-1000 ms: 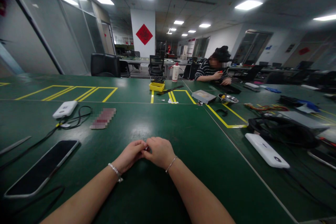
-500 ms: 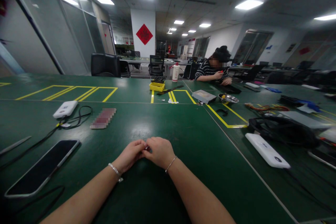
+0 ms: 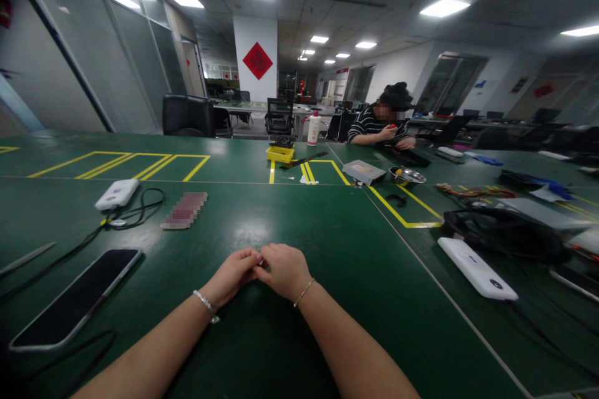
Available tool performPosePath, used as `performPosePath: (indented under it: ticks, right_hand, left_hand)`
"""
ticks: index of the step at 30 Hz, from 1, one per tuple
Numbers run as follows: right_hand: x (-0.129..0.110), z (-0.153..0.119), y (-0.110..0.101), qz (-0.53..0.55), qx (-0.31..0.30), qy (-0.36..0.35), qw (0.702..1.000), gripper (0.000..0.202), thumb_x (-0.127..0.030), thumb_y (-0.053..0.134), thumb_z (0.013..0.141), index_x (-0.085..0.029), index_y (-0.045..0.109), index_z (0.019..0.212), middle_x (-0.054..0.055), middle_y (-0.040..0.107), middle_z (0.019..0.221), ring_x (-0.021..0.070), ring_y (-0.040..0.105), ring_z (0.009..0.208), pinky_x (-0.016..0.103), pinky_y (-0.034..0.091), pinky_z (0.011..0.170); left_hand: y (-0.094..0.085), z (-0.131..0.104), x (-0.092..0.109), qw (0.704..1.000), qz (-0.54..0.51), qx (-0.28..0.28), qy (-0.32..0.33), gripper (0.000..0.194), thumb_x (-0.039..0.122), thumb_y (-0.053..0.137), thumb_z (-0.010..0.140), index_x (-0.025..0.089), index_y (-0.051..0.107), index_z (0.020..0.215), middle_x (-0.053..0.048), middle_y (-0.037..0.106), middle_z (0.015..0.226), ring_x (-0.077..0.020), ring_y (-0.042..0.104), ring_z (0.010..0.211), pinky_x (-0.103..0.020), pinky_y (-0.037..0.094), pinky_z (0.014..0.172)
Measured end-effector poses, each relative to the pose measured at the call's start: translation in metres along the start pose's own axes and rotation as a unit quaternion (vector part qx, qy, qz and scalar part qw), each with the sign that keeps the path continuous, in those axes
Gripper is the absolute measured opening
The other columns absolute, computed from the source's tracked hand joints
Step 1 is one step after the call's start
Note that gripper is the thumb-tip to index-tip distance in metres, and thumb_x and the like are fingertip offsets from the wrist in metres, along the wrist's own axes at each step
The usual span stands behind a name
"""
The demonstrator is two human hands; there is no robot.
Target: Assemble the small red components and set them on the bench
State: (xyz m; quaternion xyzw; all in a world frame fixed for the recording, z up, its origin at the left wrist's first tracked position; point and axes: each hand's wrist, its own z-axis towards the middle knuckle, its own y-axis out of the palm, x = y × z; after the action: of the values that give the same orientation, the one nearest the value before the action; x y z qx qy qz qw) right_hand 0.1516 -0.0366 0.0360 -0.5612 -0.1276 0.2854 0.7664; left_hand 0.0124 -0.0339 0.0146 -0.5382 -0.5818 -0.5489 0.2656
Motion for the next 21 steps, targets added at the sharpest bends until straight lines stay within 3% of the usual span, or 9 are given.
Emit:
performPosePath:
  ticks: [7, 15, 21]
  right_hand:
    - [0.0002, -0.0002, 0.0006, -0.002, 0.011, 0.008, 1.0, 0.019, -0.035, 0.046, 0.079, -0.019, 0.05, 0.07, 0.0, 0.056, 0.069, 0.0129, 0.049, 0.065, 0.024, 0.03, 0.056]
    - [-0.0006, 0.0004, -0.0034, 0.027, 0.022, 0.027, 0.999, 0.029, -0.043, 0.042, 0.082, -0.018, 0.052, 0.071, 0.001, 0.053, 0.069, 0.0121, 0.048, 0.065, 0.023, 0.031, 0.059]
    - [0.0012, -0.001, -0.005, 0.085, 0.034, 0.015, 0.996, 0.036, -0.048, 0.041, 0.081, -0.022, 0.054, 0.102, 0.002, 0.054, 0.078, 0.0128, 0.05, 0.071, 0.022, 0.035, 0.063]
  left_hand:
    - [-0.0022, 0.0002, -0.0003, 1.0, -0.026, -0.012, -0.004, 0.021, 0.028, 0.067, 0.062, 0.012, 0.053, 0.061, 0.0, 0.055, 0.059, -0.0075, 0.051, 0.054, -0.02, 0.042, 0.056]
    - [-0.0032, -0.0004, -0.0018, 0.992, -0.103, -0.071, -0.025, 0.022, 0.033, 0.059, 0.073, 0.012, 0.059, 0.077, -0.005, 0.062, 0.074, -0.0117, 0.058, 0.066, -0.027, 0.047, 0.068]
    - [-0.008, -0.0035, 0.0009, 0.966, -0.199, -0.153, -0.063, 0.023, 0.033, 0.052, 0.078, 0.013, 0.059, 0.089, -0.009, 0.064, 0.086, -0.0154, 0.061, 0.078, -0.034, 0.045, 0.078]
